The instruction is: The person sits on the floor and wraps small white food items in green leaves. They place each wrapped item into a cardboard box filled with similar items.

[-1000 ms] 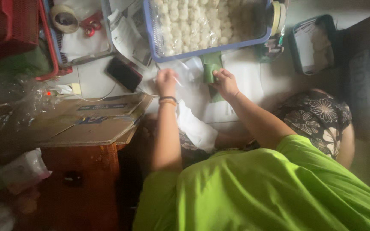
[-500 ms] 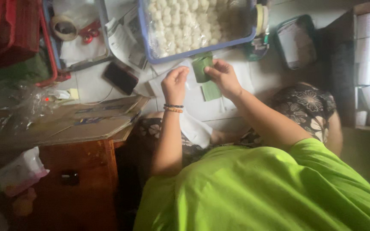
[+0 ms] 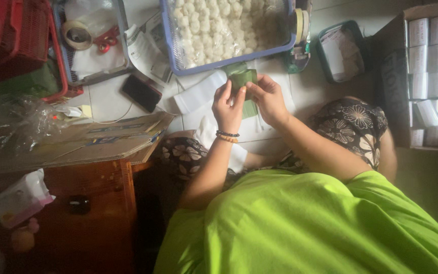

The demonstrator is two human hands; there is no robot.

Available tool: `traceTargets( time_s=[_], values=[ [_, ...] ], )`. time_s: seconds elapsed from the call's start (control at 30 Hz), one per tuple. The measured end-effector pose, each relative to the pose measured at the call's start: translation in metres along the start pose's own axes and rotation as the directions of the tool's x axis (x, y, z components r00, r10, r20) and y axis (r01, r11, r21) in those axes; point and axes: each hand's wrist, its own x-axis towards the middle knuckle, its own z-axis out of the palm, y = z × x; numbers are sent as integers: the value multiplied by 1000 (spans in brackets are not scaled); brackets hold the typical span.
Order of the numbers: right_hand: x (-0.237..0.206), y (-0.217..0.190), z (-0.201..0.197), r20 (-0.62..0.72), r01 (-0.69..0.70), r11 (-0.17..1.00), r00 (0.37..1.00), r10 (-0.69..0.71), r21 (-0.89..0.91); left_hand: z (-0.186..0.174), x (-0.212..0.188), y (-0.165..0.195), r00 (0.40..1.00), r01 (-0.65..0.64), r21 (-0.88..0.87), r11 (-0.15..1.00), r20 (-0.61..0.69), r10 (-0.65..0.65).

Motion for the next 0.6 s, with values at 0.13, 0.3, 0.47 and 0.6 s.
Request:
traceTargets(
  time_s=[0.13, 0.3, 0.47, 0.6],
  values=[
    [-2, -1, 2, 9, -1, 999, 1000, 1, 46, -1, 0, 2, 1000, 24, 21, 999, 2, -24],
    [-4, -4, 6, -3, -17, 1000, 1000, 17, 23, -9, 4, 9, 994, 90, -20, 996, 57, -89],
    [-7, -8, 9, -26, -38, 999, 999, 37, -21, -12, 5, 16, 983, 166, -11, 986, 79, -165],
    [-9, -8, 8, -19, -53, 998, 998, 54, 41, -11, 5, 18, 984, 167, 67, 984, 56, -171]
  ],
)
